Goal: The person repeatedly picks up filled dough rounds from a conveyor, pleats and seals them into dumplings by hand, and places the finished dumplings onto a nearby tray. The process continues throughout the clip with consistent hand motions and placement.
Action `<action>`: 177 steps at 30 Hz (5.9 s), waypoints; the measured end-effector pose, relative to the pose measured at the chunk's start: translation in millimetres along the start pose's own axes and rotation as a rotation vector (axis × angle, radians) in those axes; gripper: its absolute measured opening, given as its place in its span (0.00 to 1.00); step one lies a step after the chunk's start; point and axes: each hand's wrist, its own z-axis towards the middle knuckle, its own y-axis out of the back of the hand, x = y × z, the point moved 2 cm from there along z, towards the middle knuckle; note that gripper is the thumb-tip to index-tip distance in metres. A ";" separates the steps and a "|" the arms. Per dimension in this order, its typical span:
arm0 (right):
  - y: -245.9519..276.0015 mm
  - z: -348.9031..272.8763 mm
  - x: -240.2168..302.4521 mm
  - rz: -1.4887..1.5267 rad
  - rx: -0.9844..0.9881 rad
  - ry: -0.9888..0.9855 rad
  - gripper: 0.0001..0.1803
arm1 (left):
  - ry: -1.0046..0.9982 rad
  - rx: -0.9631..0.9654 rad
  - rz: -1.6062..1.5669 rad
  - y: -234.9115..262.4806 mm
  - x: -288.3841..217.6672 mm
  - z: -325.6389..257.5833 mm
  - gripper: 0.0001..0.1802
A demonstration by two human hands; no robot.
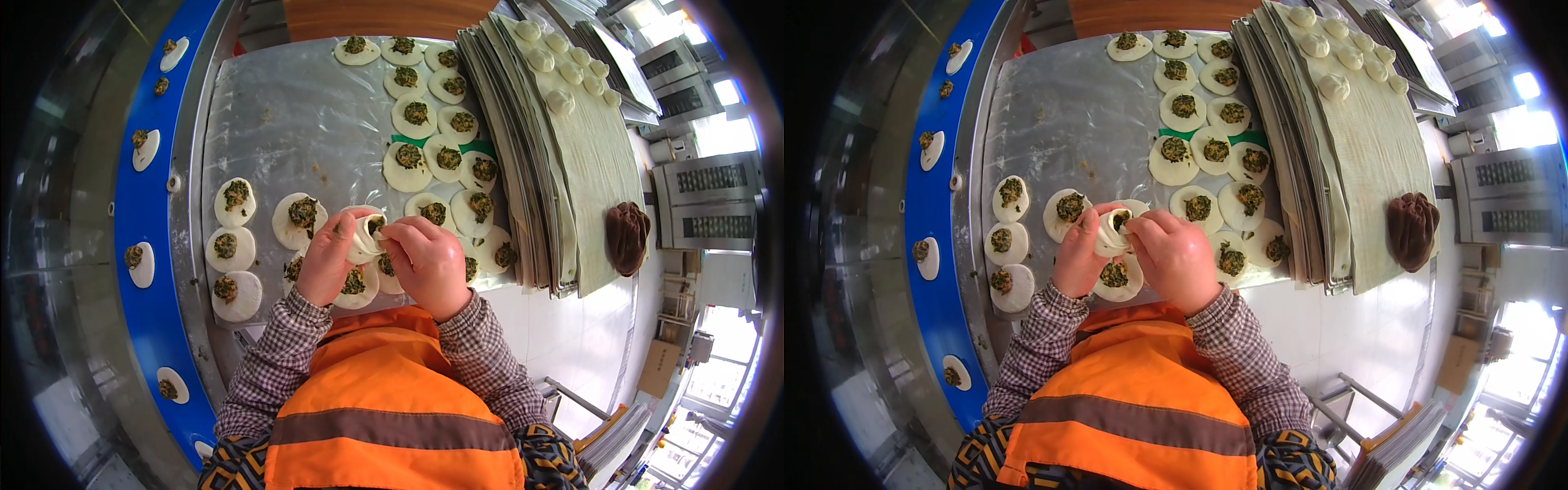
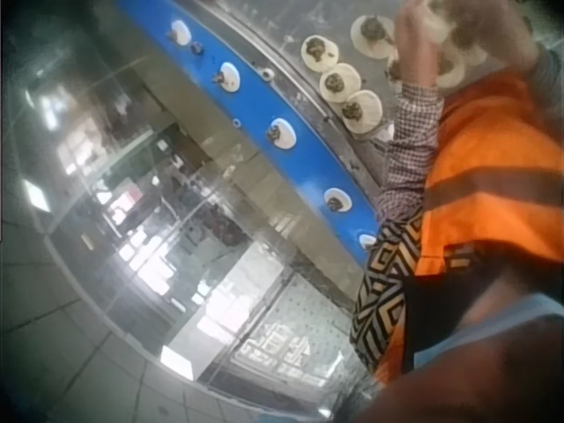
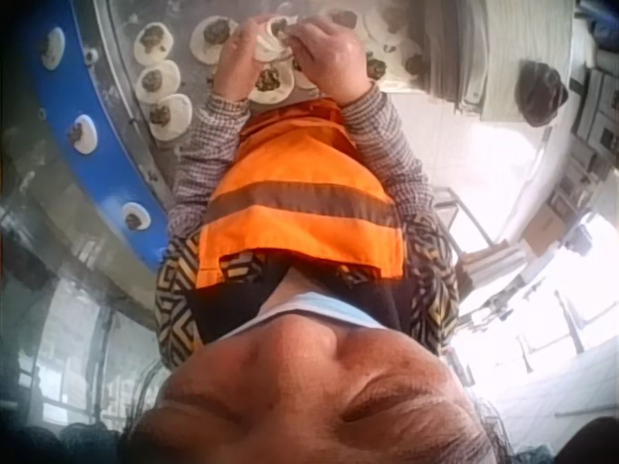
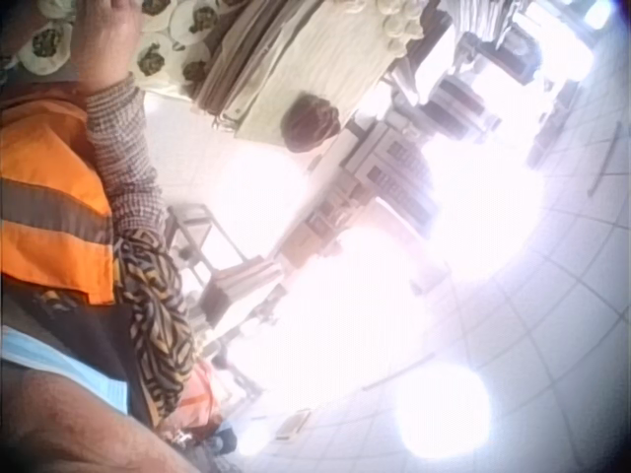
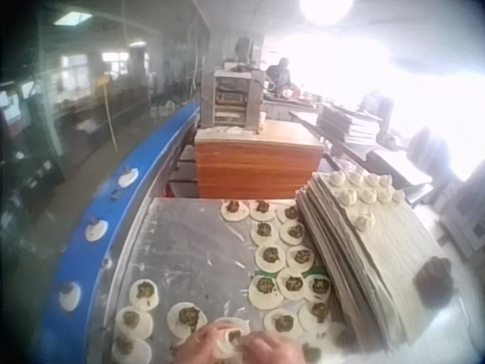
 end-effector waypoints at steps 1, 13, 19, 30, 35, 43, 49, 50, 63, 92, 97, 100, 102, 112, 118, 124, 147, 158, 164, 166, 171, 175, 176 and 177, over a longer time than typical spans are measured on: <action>-1.0 -0.1 -0.2 0.179 -0.030 -0.136 0.06 | 0.012 -0.017 0.040 0.2 0.9 0.7 0.29; -2.9 0.1 2.2 0.215 0.091 -0.146 0.09 | 0.179 0.049 0.259 13.4 -5.3 7.9 0.40; -5.8 -6.2 -1.6 0.575 0.060 -0.520 0.10 | 0.134 0.115 0.419 11.0 -14.3 6.6 0.40; 0.6 -1.5 8.6 0.162 0.114 -0.196 0.08 | -0.053 0.120 0.446 9.1 -18.0 2.2 0.32; -2.4 -6.0 3.8 0.562 0.113 -0.530 0.08 | 0.040 0.194 0.486 11.2 -20.9 6.2 0.29; 3.2 -3.3 17.8 0.007 0.025 0.030 0.10 | -0.103 0.091 0.358 4.9 -13.8 0.8 0.25; 5.4 -2.3 17.4 0.251 0.105 -0.223 0.08 | 0.010 0.093 0.161 -3.5 -15.0 1.0 0.24; 5.9 -2.2 16.9 0.301 0.091 -0.277 0.08 | -0.220 0.015 0.259 -8.9 -16.3 -2.6 0.24; 6.5 3.5 30.7 0.072 0.101 0.217 0.15 | 0.214 0.089 0.081 -0.1 -12.5 -4.3 0.38; -1.6 50.2 21.0 0.006 0.155 0.162 0.12 | -0.538 -0.163 1.158 8.2 -41.2 0.3 0.11; -0.4 44.0 2.3 0.328 0.181 -0.223 0.06 | -0.542 -0.028 1.174 8.2 -46.0 -4.8 0.14; 0.9 34.6 -2.6 0.892 0.171 -0.485 0.02 | -0.380 0.116 0.790 14.8 -40.7 -6.3 0.18; -2.1 24.8 2.8 0.961 0.201 -0.532 0.03 | -0.214 0.204 0.329 15.7 -31.5 -7.4 0.25; -6.3 7.8 35.2 0.613 0.096 -0.277 0.06 | 0.064 0.085 -0.260 2.3 -13.4 -23.4 0.39; 4.8 8.8 48.3 0.214 0.067 0.125 0.11 | 0.092 0.099 -0.276 2.2 -15.1 -27.1 0.39; 12.6 6.9 46.2 0.201 0.064 0.107 0.16 | 0.063 0.098 -0.206 -1.7 -16.2 -24.5 0.39; 81.3 4.8 10.0 0.338 0.139 -0.168 0.37 | 0.187 0.134 -0.318 -73.2 -12.4 17.2 0.36; 199.6 31.8 -87.3 0.221 -0.004 -0.299 0.29 | -0.063 0.254 -0.114 -152.6 -29.6 93.3 0.40; 273.8 76.9 -264.1 0.055 -0.374 -0.602 0.25 | 0.073 0.047 0.228 -26.3 -70.2 170.4 0.30; 273.8 83.3 -304.9 0.030 -0.346 -0.618 0.24 | 0.056 -0.170 0.335 24.5 -81.7 202.7 0.28; 267.2 93.9 -329.2 -0.259 -0.196 -0.693 0.34 | -0.018 -0.517 0.741 108.3 -106.3 331.6 0.38; 286.0 88.9 -285.5 -0.285 -0.168 -0.543 0.40 | 0.083 -0.546 1.221 139.2 -103.9 417.8 0.37; 288.8 86.5 -275.7 -0.312 -0.150 -0.499 0.40 | 0.141 -0.443 1.296 142.4 -101.7 430.9 0.35; 292.3 81.9 -266.3 -0.356 -0.144 -0.517 0.38 | 0.163 -0.341 1.361 143.6 -101.5 441.7 0.34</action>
